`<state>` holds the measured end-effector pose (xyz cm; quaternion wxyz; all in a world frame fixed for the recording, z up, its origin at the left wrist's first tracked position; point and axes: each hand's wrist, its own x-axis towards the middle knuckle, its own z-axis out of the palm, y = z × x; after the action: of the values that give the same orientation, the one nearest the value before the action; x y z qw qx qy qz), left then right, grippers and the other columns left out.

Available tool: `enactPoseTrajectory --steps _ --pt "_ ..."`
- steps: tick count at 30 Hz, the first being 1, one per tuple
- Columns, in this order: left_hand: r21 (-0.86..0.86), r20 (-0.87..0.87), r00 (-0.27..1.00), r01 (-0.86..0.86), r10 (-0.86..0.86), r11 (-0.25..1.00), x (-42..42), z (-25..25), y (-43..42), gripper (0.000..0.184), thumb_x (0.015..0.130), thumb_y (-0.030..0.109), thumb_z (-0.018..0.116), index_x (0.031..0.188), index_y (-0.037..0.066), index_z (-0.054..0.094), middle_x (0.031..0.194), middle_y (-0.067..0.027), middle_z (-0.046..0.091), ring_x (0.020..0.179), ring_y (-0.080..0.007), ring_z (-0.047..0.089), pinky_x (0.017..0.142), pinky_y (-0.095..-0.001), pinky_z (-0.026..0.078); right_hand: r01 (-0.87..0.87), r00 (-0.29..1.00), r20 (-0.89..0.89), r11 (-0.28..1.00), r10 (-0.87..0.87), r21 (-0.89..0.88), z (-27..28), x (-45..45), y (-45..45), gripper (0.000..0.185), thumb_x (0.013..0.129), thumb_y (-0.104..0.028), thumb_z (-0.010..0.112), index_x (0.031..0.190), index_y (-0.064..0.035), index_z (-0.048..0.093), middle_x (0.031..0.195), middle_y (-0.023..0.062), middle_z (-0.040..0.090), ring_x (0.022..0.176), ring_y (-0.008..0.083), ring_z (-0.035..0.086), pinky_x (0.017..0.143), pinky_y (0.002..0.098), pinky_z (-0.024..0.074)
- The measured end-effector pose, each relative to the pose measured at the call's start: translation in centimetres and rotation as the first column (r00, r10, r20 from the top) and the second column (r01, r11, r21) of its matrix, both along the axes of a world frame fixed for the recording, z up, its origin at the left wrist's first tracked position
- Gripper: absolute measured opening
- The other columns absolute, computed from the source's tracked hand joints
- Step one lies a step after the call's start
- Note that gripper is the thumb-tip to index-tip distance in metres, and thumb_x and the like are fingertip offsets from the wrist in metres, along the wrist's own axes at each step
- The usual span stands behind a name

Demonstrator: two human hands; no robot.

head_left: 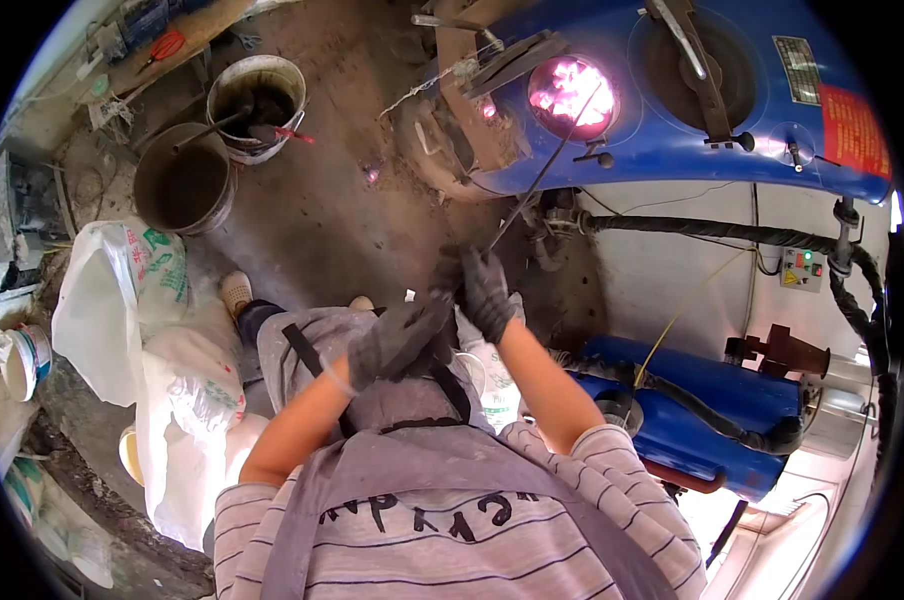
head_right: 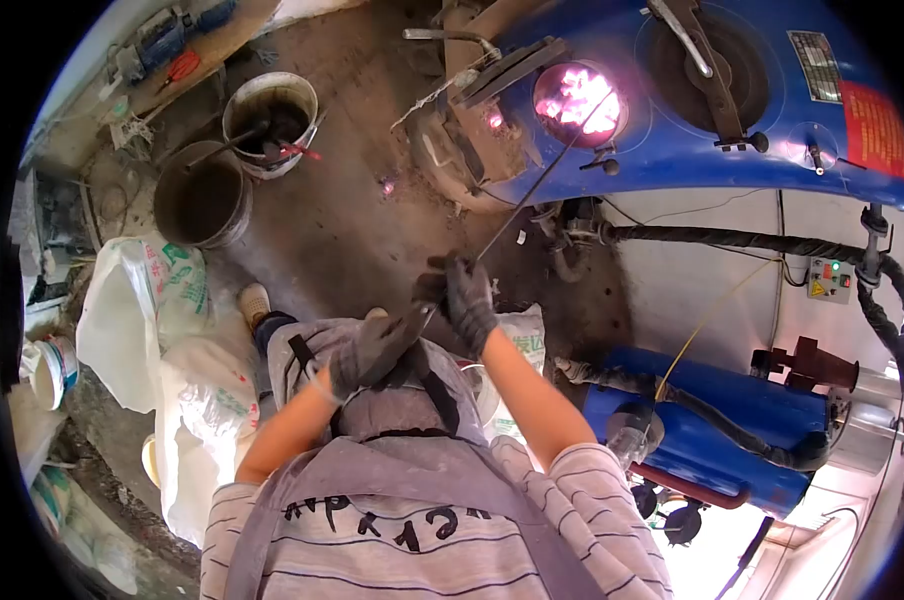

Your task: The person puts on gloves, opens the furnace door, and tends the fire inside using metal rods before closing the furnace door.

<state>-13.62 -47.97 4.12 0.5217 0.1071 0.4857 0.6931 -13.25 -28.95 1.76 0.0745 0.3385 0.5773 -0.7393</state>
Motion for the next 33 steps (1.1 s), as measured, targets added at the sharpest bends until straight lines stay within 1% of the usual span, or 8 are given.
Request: enactPoseTrajectory --steps 6,10,15,21,24,27,30,33 --pt "-0.013 -0.371 0.915 -0.177 0.160 0.984 6.3 -1.7 -3.5 0.051 0.091 0.042 0.038 0.067 0.002 0.059 0.059 -0.0052 0.060 0.047 -0.0113 0.052 0.045 -0.0242 0.042 0.076 0.992 0.108 0.993 -0.066 -0.092 2.1 3.8 -5.3 0.042 0.089 -0.035 0.049 0.097 0.0063 0.044 0.063 0.0119 0.051 0.052 0.0230 0.053 0.050 0.0365 0.0493" --pt "-0.049 -0.241 0.969 -0.076 0.062 0.996 6.7 0.7 -6.1 0.052 0.092 0.041 0.036 0.068 0.002 0.061 0.061 -0.0055 0.062 0.049 -0.0109 0.054 0.048 -0.0237 0.044 -0.090 0.990 0.096 0.989 0.101 -0.116 4.1 5.3 -6.4 0.027 0.092 -0.022 0.044 0.101 0.0036 0.047 0.077 0.0183 0.061 0.065 0.0306 0.063 0.060 0.0395 0.0546" --pt "-0.163 -0.021 0.999 -0.034 0.031 0.986 5.5 3.2 -7.7 0.054 0.092 0.040 0.035 0.065 0.001 0.061 0.061 -0.0061 0.062 0.050 -0.0121 0.056 0.050 -0.0244 0.046 -0.112 0.992 0.033 0.977 0.120 -0.184 5.2 4.3 -7.8 0.040 0.090 -0.033 0.047 0.103 0.0052 0.044 0.082 0.0202 0.061 0.069 0.0308 0.063 0.064 0.0406 0.0549" --pt "-0.084 -0.618 0.772 -0.252 0.148 0.964 4.1 2.7 -6.4 0.051 0.092 0.037 0.037 0.063 0.002 0.060 0.057 -0.0063 0.062 0.045 -0.0137 0.054 0.047 -0.0268 0.044 -0.063 0.998 -0.013 0.974 0.061 -0.219 1.4 3.5 -6.7 0.043 0.088 -0.035 0.050 0.104 0.0047 0.043 0.088 0.0219 0.060 0.073 0.0301 0.062 0.065 0.0420 0.0546" --pt "-0.154 -0.471 0.877 -0.192 0.099 0.969 4.7 2.3 -7.5 0.032 0.090 0.029 0.041 0.091 0.002 0.057 0.061 -0.0068 0.060 0.059 -0.0136 0.055 0.065 -0.0289 0.044 -0.057 0.998 -0.030 0.994 0.055 -0.096 0.3 4.0 -7.4 0.029 0.090 -0.026 0.048 0.096 0.0026 0.049 0.084 0.0163 0.060 0.072 0.0257 0.062 0.066 0.0361 0.0528" --pt "-0.248 -0.185 0.980 -0.115 0.069 0.962 4.7 3.4 -8.8 0.029 0.090 0.023 0.043 0.090 -0.002 0.058 0.061 -0.0066 0.058 0.060 -0.0146 0.054 0.064 -0.0293 0.045 -0.112 0.991 0.046 0.971 0.124 -0.213 5.1 3.4 -8.8 0.024 0.091 -0.023 0.047 0.096 0.0004 0.051 0.086 0.0127 0.061 0.077 0.0209 0.061 0.070 0.0305 0.0505" --pt "-0.165 -0.049 0.966 -0.259 0.255 0.952 5.2 3.3 -10.6 0.034 0.089 0.025 0.047 0.073 -0.002 0.060 0.055 -0.0064 0.057 0.045 -0.0142 0.052 0.045 -0.0264 0.042 -0.241 0.965 0.034 0.930 0.260 -0.276 6.8 2.7 -9.8 0.028 0.091 -0.025 0.047 0.101 0.0006 0.049 0.093 0.0134 0.061 0.088 0.0203 0.059 0.077 0.0301 0.0490" --pt "-0.339 -0.235 0.914 -0.396 0.331 0.854 5.2 4.2 -15.4 0.036 0.086 0.028 0.049 0.066 0.000 0.061 0.050 -0.0070 0.057 0.036 -0.0115 0.046 0.036 -0.0247 0.036 -0.553 0.826 -0.229 0.819 0.515 -0.155 5.2 2.7 -11.1 0.034 0.092 -0.029 0.045 0.108 0.0004 0.047 0.103 0.0144 0.058 0.098 0.0217 0.057 0.084 0.0318 0.0471"
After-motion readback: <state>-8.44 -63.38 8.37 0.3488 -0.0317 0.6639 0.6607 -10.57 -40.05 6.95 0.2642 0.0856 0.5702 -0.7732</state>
